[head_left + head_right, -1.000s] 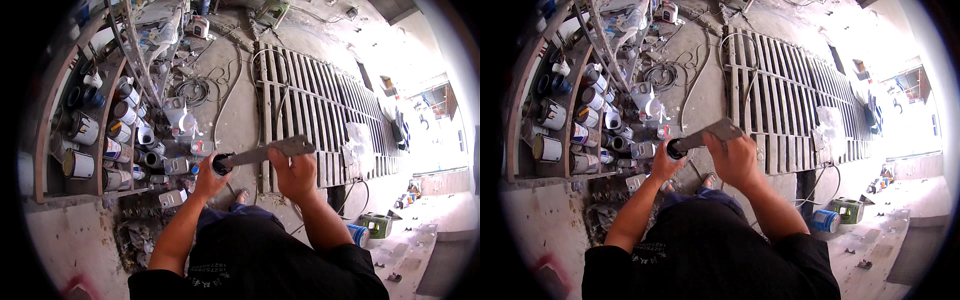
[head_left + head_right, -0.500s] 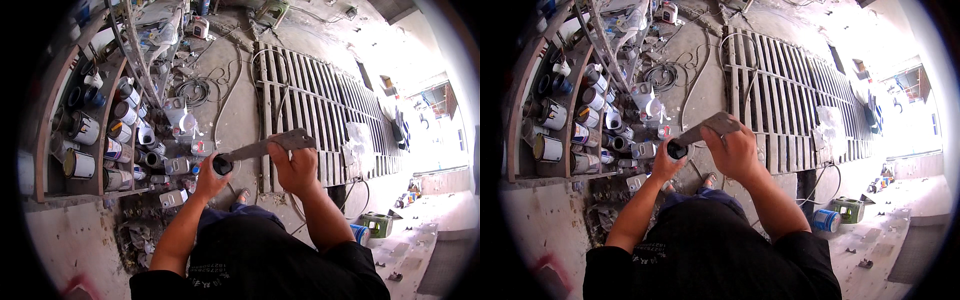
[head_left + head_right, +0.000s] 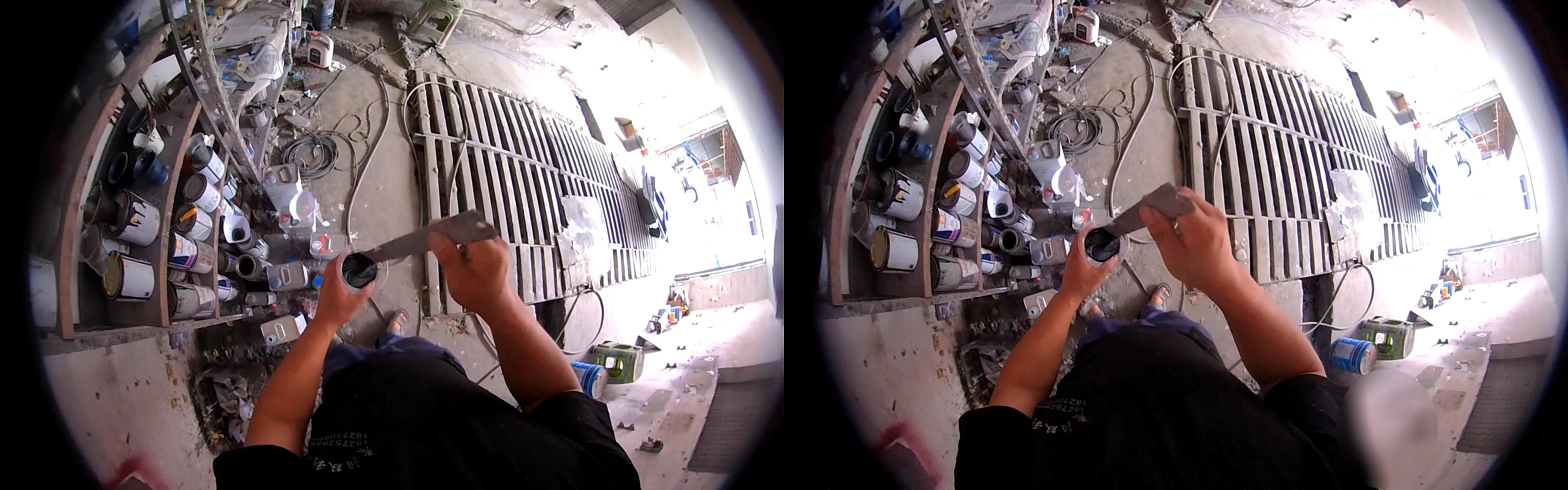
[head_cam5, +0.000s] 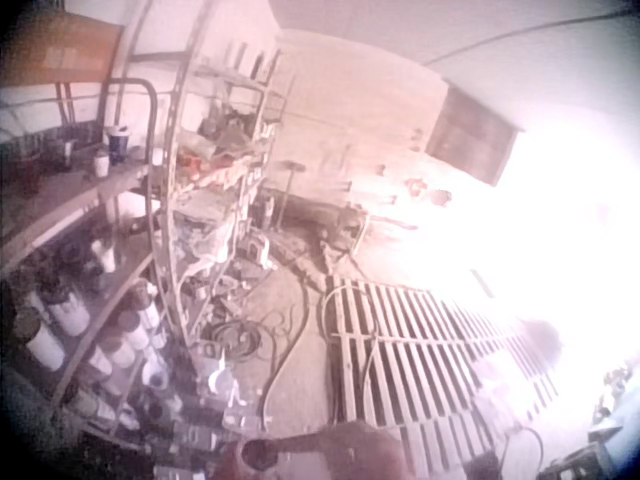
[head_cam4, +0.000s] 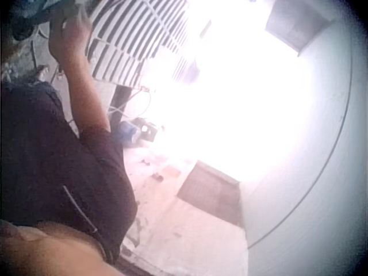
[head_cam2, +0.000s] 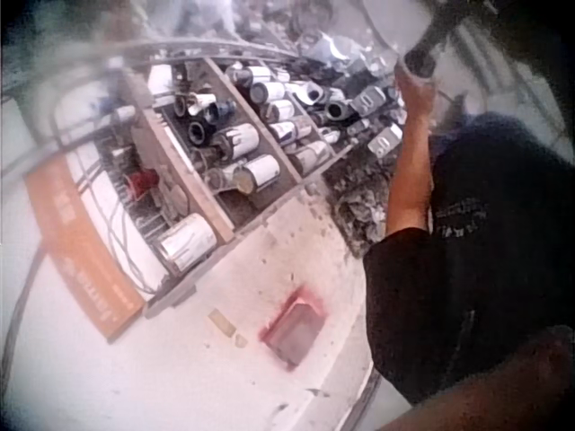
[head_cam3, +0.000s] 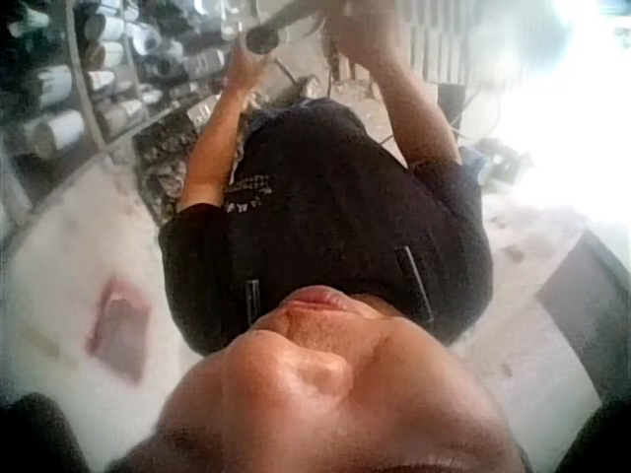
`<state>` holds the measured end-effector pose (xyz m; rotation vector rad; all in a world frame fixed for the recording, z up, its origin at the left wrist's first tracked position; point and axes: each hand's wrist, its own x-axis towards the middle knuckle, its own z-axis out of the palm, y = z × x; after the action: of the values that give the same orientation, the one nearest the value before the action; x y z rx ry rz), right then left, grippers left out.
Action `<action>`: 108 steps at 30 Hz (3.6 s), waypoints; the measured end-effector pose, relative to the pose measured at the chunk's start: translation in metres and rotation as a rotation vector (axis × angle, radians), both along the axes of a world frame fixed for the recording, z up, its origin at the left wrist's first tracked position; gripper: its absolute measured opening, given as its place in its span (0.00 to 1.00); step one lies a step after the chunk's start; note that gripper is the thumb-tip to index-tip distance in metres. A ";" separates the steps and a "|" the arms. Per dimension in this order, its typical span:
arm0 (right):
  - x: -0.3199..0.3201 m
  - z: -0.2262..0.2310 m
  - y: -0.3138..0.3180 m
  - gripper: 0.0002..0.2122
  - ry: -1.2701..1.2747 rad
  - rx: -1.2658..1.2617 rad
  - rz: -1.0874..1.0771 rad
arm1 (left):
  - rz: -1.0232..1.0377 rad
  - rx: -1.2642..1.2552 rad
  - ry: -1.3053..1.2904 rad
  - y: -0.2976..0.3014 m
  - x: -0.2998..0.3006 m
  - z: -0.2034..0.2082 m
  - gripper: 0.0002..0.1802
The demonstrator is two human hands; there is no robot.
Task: The person wipes a car part with a cloth, then walks to a shelf to retrieve a paint can and a plastic bag. They pour paint into a spray gun cup, stir the mixture with a metal rod, and attach the cup to the spray gun. The person then walks toward a vehicle in the garage.
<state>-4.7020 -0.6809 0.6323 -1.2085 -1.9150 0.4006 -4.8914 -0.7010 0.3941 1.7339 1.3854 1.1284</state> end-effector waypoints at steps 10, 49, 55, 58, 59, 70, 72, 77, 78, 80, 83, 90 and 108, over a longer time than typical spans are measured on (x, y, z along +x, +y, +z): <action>-0.010 0.002 -0.012 0.04 0.057 0.046 -0.069 | 0.002 0.075 -0.007 -0.001 -0.003 0.010 0.40; 0.030 0.002 0.010 0.07 0.564 -0.126 -0.304 | 0.099 0.034 -0.166 0.017 -0.008 0.013 0.41; 0.043 -0.033 0.020 0.09 0.688 -0.234 -0.349 | 0.087 0.037 -0.149 0.013 -0.014 0.002 0.42; 0.050 -0.054 0.023 0.09 0.780 -0.299 -0.357 | 0.080 0.027 -0.180 0.009 -0.018 0.000 0.43; 0.052 -0.061 0.025 0.09 0.808 -0.324 -0.360 | 0.072 0.015 -0.182 0.009 -0.020 -0.001 0.42; 0.070 -0.148 0.019 0.05 1.190 -0.728 -0.531 | 0.029 -0.066 -0.208 -0.003 -0.047 0.012 0.41; 0.070 -0.159 0.014 0.05 1.197 -0.740 -0.518 | 0.052 -0.076 -0.179 -0.006 -0.053 0.008 0.41; 0.073 -0.169 0.006 0.06 1.236 -0.742 -0.560 | 0.036 -0.088 -0.197 -0.008 -0.071 0.006 0.42; 0.075 -0.169 0.005 0.06 1.237 -0.732 -0.575 | 0.029 -0.094 -0.196 -0.008 -0.074 0.010 0.41; 0.082 -0.170 0.003 0.07 1.230 -0.707 -0.591 | 0.017 -0.116 -0.198 -0.008 -0.078 0.012 0.41; 0.095 -0.167 0.000 0.07 1.214 -0.671 -0.604 | 0.003 -0.149 -0.217 -0.009 -0.084 0.012 0.41; 0.080 -0.154 -0.004 0.06 1.261 -0.645 -0.541 | -0.017 -0.144 -0.225 -0.012 -0.088 0.014 0.41; 0.094 -0.150 0.021 0.06 1.196 -0.684 -0.522 | 0.007 -0.145 -0.120 0.005 -0.041 0.024 0.41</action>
<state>-4.6078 -0.6601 0.4822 -1.3343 -0.4076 1.2006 -4.9328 -0.6961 0.4177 1.5363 1.3654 1.0894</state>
